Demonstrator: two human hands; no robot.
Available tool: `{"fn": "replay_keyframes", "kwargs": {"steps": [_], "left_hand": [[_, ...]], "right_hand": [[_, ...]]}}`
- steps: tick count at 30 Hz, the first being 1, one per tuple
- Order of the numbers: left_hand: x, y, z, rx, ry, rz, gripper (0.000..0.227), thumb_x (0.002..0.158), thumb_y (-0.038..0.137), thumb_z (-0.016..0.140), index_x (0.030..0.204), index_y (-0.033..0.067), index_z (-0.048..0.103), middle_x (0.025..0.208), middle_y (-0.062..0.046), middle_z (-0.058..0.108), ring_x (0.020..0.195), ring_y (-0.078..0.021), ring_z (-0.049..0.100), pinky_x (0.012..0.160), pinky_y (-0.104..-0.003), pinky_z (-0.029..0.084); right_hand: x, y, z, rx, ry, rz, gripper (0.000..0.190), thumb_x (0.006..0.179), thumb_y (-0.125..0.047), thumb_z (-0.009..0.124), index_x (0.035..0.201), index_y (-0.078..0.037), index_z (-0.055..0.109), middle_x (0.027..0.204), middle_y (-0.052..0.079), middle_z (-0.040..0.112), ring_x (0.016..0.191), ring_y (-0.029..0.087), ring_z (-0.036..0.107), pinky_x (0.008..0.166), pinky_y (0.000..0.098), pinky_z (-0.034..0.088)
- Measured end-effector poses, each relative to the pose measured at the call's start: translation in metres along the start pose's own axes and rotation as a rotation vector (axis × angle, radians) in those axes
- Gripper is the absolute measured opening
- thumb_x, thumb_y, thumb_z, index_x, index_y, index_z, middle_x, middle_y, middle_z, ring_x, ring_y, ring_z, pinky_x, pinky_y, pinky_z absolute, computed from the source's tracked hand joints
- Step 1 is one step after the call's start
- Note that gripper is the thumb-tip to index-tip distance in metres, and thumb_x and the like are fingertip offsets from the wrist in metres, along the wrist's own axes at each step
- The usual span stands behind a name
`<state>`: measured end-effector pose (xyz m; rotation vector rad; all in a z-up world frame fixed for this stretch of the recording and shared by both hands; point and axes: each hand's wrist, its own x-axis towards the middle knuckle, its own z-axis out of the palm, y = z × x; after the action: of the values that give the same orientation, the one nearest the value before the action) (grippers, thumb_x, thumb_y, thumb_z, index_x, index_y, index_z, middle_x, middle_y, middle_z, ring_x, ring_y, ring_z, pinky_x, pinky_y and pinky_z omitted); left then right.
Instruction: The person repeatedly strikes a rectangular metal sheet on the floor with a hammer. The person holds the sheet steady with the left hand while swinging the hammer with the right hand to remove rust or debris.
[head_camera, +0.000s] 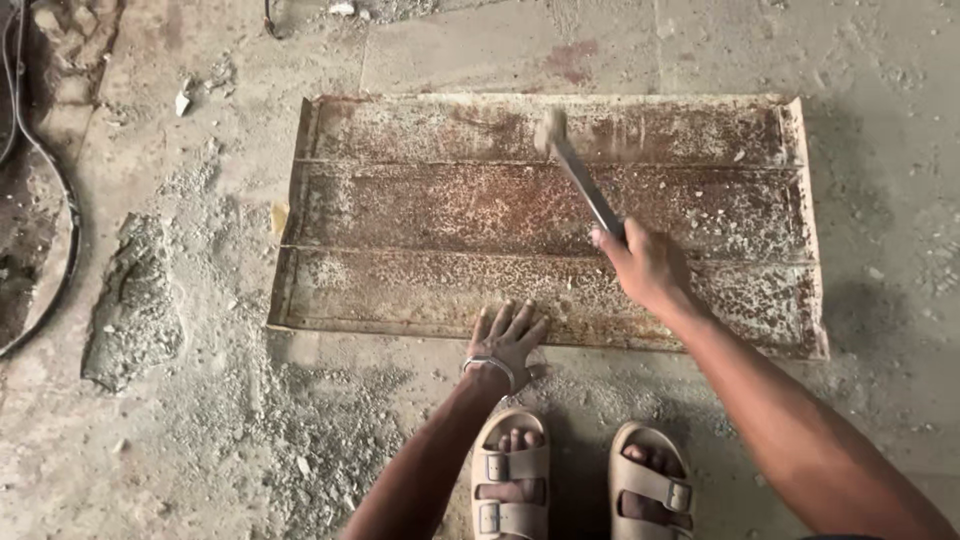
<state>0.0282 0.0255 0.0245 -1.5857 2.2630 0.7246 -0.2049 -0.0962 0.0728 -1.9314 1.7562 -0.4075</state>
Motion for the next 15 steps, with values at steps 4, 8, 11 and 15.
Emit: {"fn": "replay_keyframes", "kwargs": {"steps": [4,8,11,15], "left_hand": [[0.0,0.006,0.004,-0.013,-0.033,-0.018,0.087,0.089,0.073,0.049,0.162,0.0354,0.018,0.172,0.0,0.003,0.158,-0.0276,0.001,0.126,-0.056,0.0],[0.001,0.0,0.006,-0.024,-0.002,-0.007,0.087,0.09,0.072,0.05,0.162,0.0341,0.019,0.173,-0.001,0.004,0.159,-0.0282,0.001,0.126,-0.056,0.0],[0.002,0.0,0.005,0.004,-0.003,0.011,0.088,0.09,0.071,0.05,0.163,0.0345,0.018,0.173,-0.002,0.003,0.158,-0.0289,0.0,0.125,-0.057,-0.001],[0.003,0.002,-0.001,0.007,-0.041,0.012,0.088,0.09,0.069,0.051,0.163,0.0353,0.015,0.173,-0.001,0.0,0.158,-0.0282,-0.001,0.125,-0.057,-0.002]], "right_hand": [[0.013,-0.042,-0.035,0.257,0.298,-0.215,0.046,0.111,-0.049,0.047,0.089,-0.009,0.055,0.061,-0.001,0.052,0.039,0.01,0.042,0.028,0.0279,0.036],[0.031,-0.047,-0.027,0.486,0.395,-0.298,0.036,0.111,-0.043,0.045,0.105,-0.008,0.053,0.063,-0.003,0.055,0.04,0.007,0.052,0.029,0.0268,0.045],[0.017,-0.012,-0.002,0.097,0.454,-0.307,0.036,0.114,-0.038,0.046,0.113,-0.003,0.054,0.063,0.0,0.054,0.043,0.012,0.051,0.034,0.0321,0.039],[0.001,0.036,0.02,-0.409,0.026,-0.108,0.04,0.109,-0.047,0.052,0.103,-0.008,0.059,0.059,0.001,0.055,0.042,0.015,0.05,0.037,0.0339,0.039]]}}
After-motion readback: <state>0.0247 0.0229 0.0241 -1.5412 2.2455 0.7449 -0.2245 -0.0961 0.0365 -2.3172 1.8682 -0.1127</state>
